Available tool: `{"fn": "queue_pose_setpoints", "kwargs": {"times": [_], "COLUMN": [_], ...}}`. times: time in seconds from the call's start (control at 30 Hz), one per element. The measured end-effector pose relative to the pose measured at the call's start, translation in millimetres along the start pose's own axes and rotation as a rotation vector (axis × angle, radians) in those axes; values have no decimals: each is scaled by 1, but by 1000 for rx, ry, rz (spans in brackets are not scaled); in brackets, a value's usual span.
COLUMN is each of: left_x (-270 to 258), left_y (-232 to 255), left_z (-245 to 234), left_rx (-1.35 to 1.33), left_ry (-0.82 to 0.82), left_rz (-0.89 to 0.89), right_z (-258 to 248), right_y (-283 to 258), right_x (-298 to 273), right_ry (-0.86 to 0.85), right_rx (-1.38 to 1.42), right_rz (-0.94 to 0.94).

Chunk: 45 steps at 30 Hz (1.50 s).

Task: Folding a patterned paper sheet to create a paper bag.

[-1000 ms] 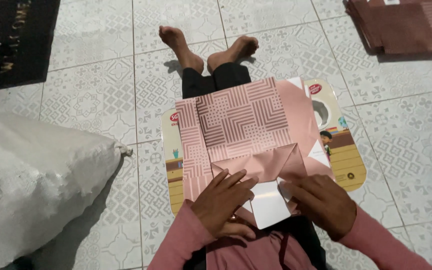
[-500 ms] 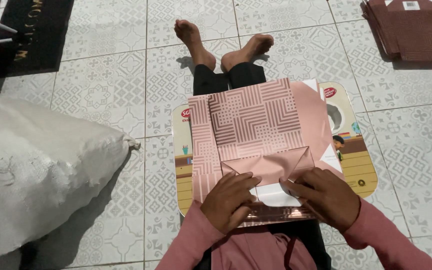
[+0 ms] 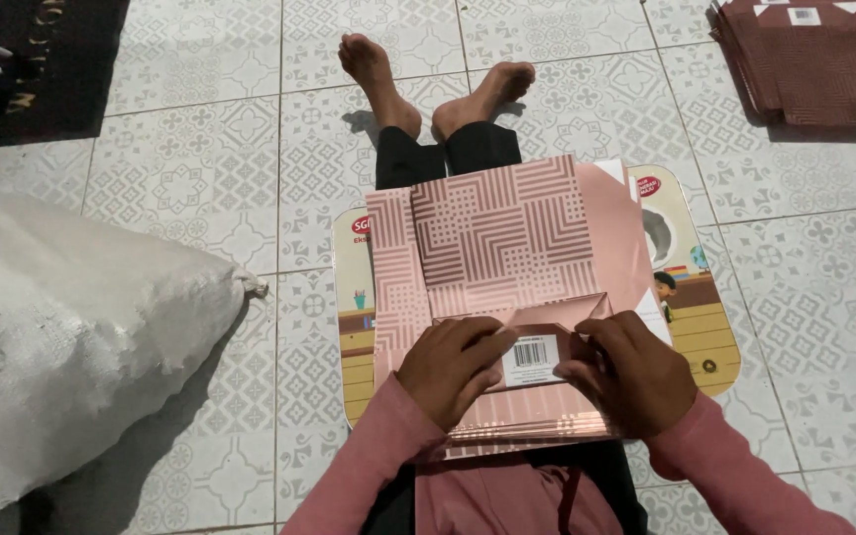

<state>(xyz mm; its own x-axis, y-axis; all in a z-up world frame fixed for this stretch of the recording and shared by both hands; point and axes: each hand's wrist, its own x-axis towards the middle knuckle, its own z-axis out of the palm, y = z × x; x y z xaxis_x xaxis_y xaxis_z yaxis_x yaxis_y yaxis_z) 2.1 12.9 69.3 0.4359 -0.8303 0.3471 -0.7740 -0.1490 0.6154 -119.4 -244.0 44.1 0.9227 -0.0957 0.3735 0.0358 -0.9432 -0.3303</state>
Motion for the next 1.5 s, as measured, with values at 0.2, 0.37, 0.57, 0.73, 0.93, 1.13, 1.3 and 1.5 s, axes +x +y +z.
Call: {"fn": "queue_pose_setpoints", "kwargs": {"times": [0.2, 0.37, 0.57, 0.73, 0.93, 1.13, 1.3, 1.5], "left_x": [8, 19, 40, 56, 59, 38, 64, 48], "left_y": [-34, -41, -37, -21, -1, -18, 17, -8], "left_z": [15, 10, -18, -43, -45, -2, -23, 5], "left_rx": [-50, -50, -170, -270, -82, 25, -247, -58], "left_ry": [7, -77, -296, -437, -485, -278, -322, -341], "left_rz": [33, -85, -218, -384, -401, -213, -867, -595], "right_z": [-21, -15, -2, 3, 5, 7, -3, -15], "right_y": [-25, -31, -51, -69, -99, -93, -76, -52], "right_x": [29, 14, -2, 4, 13, -2, -10, -25], "right_ry": [107, 62, -99, -85, -138, -144, -36, 32], "right_rx": [-55, -59, -170, -166, -159, -167, -182, -228], "right_rz": [-392, -608, -682, -677, -604, -511, -555, -503]}}
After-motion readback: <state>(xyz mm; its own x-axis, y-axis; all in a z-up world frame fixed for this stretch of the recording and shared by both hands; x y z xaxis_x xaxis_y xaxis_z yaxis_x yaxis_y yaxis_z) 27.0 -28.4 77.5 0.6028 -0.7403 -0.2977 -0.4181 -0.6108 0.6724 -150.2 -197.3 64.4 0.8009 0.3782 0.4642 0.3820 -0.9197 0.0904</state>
